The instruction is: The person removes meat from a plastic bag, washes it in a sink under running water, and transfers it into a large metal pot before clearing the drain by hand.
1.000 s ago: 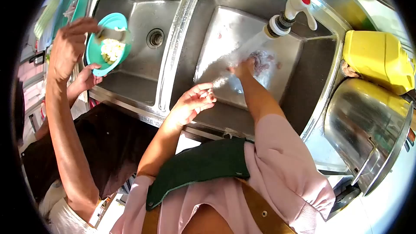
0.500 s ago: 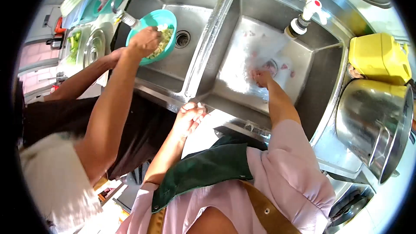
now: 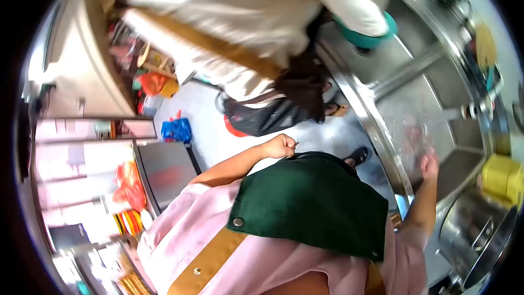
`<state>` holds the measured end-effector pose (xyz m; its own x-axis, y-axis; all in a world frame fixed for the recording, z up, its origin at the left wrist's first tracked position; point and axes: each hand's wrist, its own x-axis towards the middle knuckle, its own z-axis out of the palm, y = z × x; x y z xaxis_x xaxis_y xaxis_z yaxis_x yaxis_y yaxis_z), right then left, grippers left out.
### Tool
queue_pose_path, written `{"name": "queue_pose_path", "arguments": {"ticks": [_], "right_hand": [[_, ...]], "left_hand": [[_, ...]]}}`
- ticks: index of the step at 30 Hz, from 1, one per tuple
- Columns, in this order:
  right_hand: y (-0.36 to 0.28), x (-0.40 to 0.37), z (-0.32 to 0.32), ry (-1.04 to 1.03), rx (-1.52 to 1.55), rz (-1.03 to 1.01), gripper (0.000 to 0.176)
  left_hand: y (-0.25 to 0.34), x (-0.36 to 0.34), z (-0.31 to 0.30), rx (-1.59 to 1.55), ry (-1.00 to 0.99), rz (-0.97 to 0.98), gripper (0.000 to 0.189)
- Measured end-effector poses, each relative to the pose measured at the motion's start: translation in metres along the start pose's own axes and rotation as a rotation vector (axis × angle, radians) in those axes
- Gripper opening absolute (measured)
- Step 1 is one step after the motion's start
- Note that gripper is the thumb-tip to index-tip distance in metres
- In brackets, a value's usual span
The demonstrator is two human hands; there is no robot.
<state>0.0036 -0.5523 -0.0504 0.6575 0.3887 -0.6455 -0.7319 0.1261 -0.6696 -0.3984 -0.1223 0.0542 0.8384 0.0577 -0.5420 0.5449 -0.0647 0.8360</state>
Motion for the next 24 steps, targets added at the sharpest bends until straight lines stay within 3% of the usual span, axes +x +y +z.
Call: {"name": "queue_pose_path", "arguments": {"ticks": [3,4,6,7,8,11,12,13,14,16,19,21,22,23,24], "right_hand": [[-0.023,-0.035,0.025,0.115,-0.021,-0.081,0.009],[-0.024,-0.035,0.013,0.074,-0.013,-0.085,0.009],[-0.029,-0.035,0.009,0.023,-0.005,-0.102,0.009],[-0.034,-0.044,0.015,0.057,-0.034,-0.127,0.010],[-0.036,-0.052,0.019,0.098,-0.063,-0.151,0.010],[-0.041,-0.062,0.017,0.102,-0.125,-0.188,0.009],[-0.042,-0.067,0.018,0.116,-0.123,-0.194,0.009],[-0.042,-0.072,0.020,0.110,-0.119,-0.217,0.010],[-0.043,-0.076,0.023,0.103,-0.115,-0.240,0.010],[-0.044,-0.088,0.034,0.124,-0.046,-0.276,0.013],[-0.049,-0.104,0.043,0.081,-0.046,-0.279,0.015],[-0.052,-0.102,0.042,-0.063,-0.033,-0.337,0.016],[-0.056,-0.119,0.070,0.003,-0.019,-0.339,0.016],[-0.059,-0.118,0.070,-0.027,0.013,-0.379,0.019],[-0.061,-0.111,0.057,-0.108,0.059,-0.386,0.020]], "left_hand": [[-0.045,-0.042,-0.021,0.139,0.238,-0.138,0.017],[-0.094,-0.044,-0.035,0.151,0.319,-0.148,0.019],[-0.111,-0.061,-0.070,0.340,0.471,-0.193,0.024],[-0.108,-0.066,-0.087,0.308,0.556,-0.256,0.022],[-0.117,-0.063,-0.111,0.520,0.609,-0.247,0.021],[-0.095,-0.058,-0.169,0.448,0.825,-0.293,0.024],[-0.119,-0.043,-0.197,0.379,0.867,-0.337,0.021],[-0.100,-0.043,-0.207,0.094,0.846,-0.388,0.025],[-0.082,-0.046,-0.211,-0.095,0.820,-0.454,0.044],[-0.075,-0.045,-0.220,-0.060,0.879,-0.466,0.071],[-0.100,-0.037,-0.229,0.377,0.964,-0.427,0.058],[-0.095,-0.042,-0.212,1.478,-0.079,-0.374,0.028],[-0.197,-0.029,-0.219,1.395,0.013,0.064,0.021],[-0.316,0.022,-0.221,1.313,-0.239,0.003,0.016],[-0.216,0.004,-0.159,0.754,-0.193,-0.755,0.014]]}}
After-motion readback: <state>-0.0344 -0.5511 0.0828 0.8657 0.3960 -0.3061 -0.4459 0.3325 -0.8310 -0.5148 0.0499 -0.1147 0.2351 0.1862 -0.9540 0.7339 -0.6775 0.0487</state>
